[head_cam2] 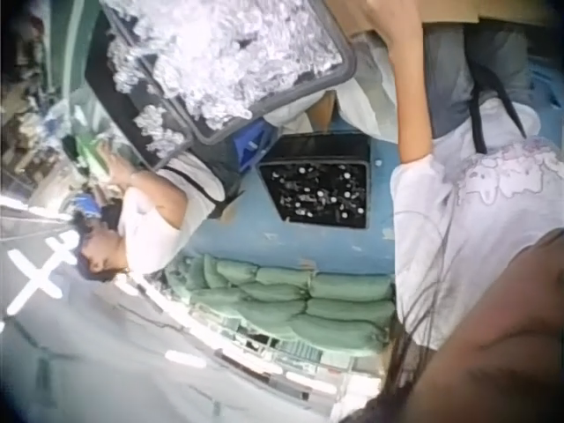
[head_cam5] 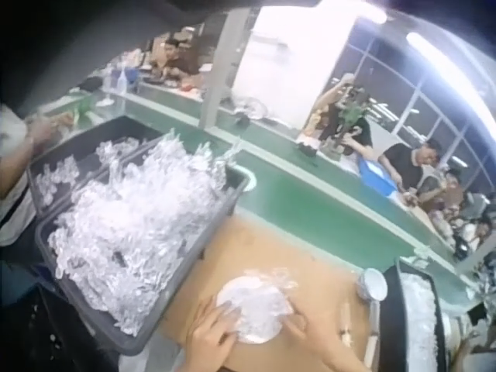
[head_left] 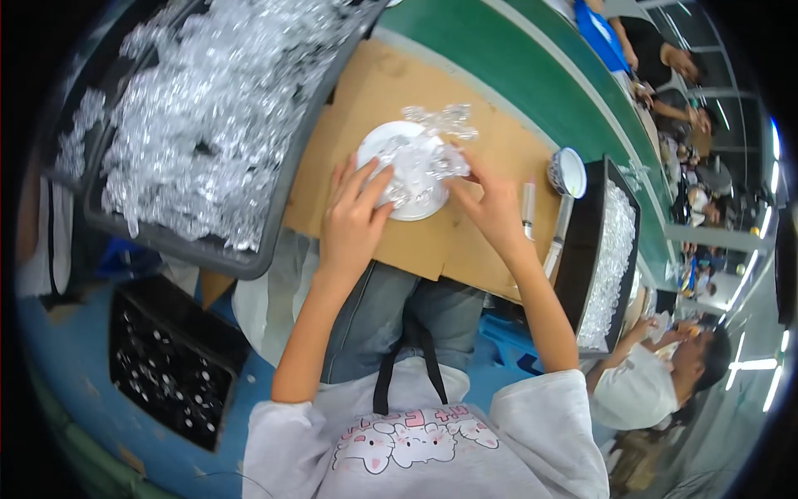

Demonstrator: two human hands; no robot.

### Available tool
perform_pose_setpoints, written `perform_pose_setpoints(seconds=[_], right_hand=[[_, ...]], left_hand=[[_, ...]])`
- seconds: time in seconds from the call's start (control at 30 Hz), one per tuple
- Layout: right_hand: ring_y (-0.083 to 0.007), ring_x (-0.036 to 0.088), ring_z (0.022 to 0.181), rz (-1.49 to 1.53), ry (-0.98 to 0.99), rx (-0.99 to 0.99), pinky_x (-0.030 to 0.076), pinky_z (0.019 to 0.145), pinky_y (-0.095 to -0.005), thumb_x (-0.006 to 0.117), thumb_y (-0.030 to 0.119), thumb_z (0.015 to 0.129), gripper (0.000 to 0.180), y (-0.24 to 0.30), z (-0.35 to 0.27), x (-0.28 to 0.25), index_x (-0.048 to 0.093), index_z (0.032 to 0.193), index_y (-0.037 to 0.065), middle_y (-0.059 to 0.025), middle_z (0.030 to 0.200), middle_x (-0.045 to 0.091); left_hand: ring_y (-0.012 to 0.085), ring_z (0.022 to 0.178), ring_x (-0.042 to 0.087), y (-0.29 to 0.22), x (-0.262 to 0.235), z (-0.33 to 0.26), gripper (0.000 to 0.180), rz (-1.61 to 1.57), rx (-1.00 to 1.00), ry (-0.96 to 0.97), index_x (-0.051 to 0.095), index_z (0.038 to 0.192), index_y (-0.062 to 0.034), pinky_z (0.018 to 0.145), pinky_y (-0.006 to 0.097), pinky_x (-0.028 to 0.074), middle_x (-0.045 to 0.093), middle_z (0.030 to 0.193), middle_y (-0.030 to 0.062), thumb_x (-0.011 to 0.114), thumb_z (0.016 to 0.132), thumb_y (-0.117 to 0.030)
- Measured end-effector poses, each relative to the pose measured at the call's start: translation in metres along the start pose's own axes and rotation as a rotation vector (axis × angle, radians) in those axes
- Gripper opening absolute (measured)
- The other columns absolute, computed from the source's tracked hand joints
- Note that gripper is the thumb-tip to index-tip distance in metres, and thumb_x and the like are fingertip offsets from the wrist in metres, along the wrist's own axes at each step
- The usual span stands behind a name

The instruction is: Assembling clear plastic decorative fixtures by gluing pieces onto a circular base using a syringe.

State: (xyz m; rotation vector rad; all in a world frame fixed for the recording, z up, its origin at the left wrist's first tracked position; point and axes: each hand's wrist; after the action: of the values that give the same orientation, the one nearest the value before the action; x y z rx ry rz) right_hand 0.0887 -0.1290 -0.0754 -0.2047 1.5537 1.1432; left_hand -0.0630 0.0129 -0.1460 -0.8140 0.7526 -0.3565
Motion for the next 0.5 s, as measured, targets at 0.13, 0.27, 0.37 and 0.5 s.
perform_pose_setpoints(seconds=[0.13,0.27,0.37,0.5], right_hand=[[-0.0221,0.062,0.105,0.045,-0.27,0.035,0.047,0.088,-0.0311,0.068,0.009,0.082,0.041,-0.007,-0.061,-0.029,0.06,0.122,0.007,-0.0103,0.113,0.066],[-0.0247,0.059,0.111,-0.144,-0.365,0.161,0.046,0.091,-0.0332,0.069,0.005,0.08,0.043,-0.031,-0.104,-0.031,0.059,0.121,0.007,-0.0099,0.12,0.062],[-0.0259,0.058,0.112,0.017,-0.349,0.139,0.047,0.091,-0.035,0.071,0.006,0.078,0.042,-0.024,-0.108,-0.028,0.06,0.119,0.007,-0.0101,0.12,0.061],[-0.028,0.059,0.106,0.002,-0.258,0.064,0.048,0.088,-0.0354,0.074,0.011,0.076,0.042,-0.003,-0.093,0.002,0.061,0.115,0.007,-0.0102,0.116,0.061]], left_hand=[[0.036,0.126,0.046,-0.001,-0.002,-0.003,0.045,0.028,-0.04,0.029,0.063,0.118,-0.0086,0.109,0.046,0.033,0.058,0.126,0.0131,0.07,0.074,-0.002],[0.0359,0.126,0.046,-0.003,-0.004,-0.001,0.045,0.049,-0.065,0.036,0.063,0.118,-0.0079,0.109,0.046,0.032,0.058,0.126,0.0129,0.071,0.075,-0.003],[0.0363,0.126,0.046,-0.006,-0.005,0.002,0.044,0.056,-0.07,0.043,0.062,0.118,-0.007,0.109,0.047,0.031,0.058,0.125,0.0125,0.071,0.075,-0.003],[0.0367,0.127,0.046,-0.005,-0.006,0.002,0.044,0.067,-0.063,0.045,0.062,0.118,-0.0063,0.109,0.047,0.031,0.058,0.125,0.0117,0.071,0.076,-0.003]])
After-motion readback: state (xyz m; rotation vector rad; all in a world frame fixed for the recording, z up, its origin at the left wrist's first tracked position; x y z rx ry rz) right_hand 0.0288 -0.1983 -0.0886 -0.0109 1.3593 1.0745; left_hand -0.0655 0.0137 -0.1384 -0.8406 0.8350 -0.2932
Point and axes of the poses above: each hand's wrist, its own z-axis towards the middle knuckle, its own x-axis out of the palm, y = z × x
